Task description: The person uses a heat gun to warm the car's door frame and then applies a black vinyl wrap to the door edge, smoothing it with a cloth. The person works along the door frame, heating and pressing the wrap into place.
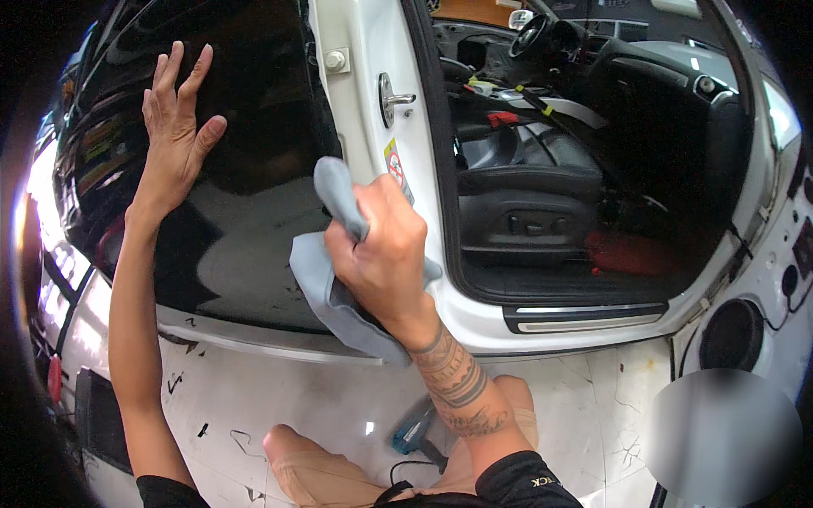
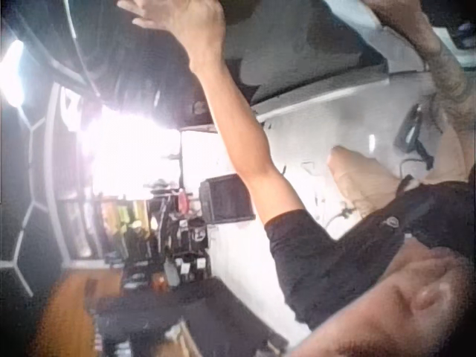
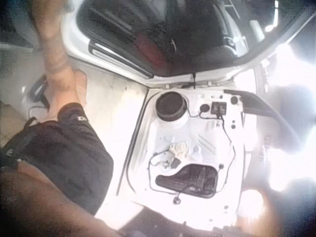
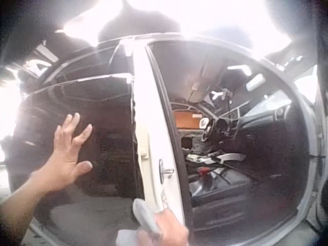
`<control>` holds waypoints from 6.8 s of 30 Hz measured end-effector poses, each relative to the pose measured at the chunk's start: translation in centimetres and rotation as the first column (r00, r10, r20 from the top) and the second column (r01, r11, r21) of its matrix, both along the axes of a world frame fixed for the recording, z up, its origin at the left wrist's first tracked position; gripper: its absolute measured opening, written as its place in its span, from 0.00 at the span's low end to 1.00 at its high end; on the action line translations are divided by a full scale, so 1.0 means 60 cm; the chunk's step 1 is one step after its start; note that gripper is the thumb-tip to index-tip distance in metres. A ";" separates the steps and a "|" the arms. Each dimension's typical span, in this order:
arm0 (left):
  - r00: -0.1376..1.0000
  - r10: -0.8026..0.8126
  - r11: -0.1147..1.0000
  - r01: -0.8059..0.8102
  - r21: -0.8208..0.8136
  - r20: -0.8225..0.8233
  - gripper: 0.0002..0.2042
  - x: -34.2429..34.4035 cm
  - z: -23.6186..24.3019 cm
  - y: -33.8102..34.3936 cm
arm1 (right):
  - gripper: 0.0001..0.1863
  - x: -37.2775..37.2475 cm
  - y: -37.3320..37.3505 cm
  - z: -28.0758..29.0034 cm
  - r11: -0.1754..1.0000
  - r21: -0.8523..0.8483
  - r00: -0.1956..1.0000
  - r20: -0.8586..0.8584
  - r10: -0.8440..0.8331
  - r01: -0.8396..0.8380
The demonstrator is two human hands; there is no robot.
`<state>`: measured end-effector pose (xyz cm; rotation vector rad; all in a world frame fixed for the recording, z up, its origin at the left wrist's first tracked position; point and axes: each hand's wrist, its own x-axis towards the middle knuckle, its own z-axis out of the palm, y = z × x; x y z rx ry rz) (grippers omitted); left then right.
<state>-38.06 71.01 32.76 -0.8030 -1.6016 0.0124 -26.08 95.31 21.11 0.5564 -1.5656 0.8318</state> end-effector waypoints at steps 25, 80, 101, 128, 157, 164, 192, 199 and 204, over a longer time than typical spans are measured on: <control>1.000 0.003 1.000 -0.003 0.022 -0.001 0.33 0.009 -0.008 -0.003 | 0.08 0.015 0.008 0.139 0.996 -0.070 0.954 0.291 0.069 -0.051; 0.926 0.012 0.994 0.030 -0.107 0.377 0.32 -0.160 0.475 0.022 | 0.23 0.045 -0.033 0.322 0.891 -0.448 0.655 0.694 0.297 0.070; 0.901 -0.081 0.993 0.108 -0.039 0.426 0.34 -0.167 0.472 0.019 | 0.19 0.030 -0.036 0.413 0.909 -0.406 0.609 0.747 0.267 0.099; 0.900 -0.106 0.994 0.113 0.008 0.423 0.34 -0.174 0.472 0.029 | 0.19 -0.015 -0.032 0.505 0.962 -0.274 0.738 0.646 0.193 -0.012; 0.718 0.185 0.429 0.555 -0.713 0.670 0.05 -0.088 0.616 0.192 | 0.06 -0.024 -0.026 0.508 0.805 -0.593 0.727 0.540 0.424 -0.029; 0.599 0.192 0.413 0.670 -0.618 0.778 0.04 -0.101 0.632 0.205 | 0.08 -0.011 -0.017 0.472 0.716 -0.697 0.616 0.577 0.537 0.029; 0.520 0.205 0.062 0.839 -0.541 0.830 0.06 -0.144 0.649 0.236 | 0.06 0.036 -0.071 0.492 0.341 -0.848 0.690 0.529 0.494 0.406; 0.503 0.217 0.114 0.838 -0.534 0.836 0.07 -0.136 0.641 0.240 | 0.08 0.028 -0.077 0.490 0.655 -0.665 0.746 0.626 0.228 0.358; 0.508 0.254 0.144 0.822 -0.551 0.823 0.08 -0.126 0.638 0.237 | 0.09 0.024 -0.088 0.500 0.705 -0.624 0.738 0.639 0.215 0.336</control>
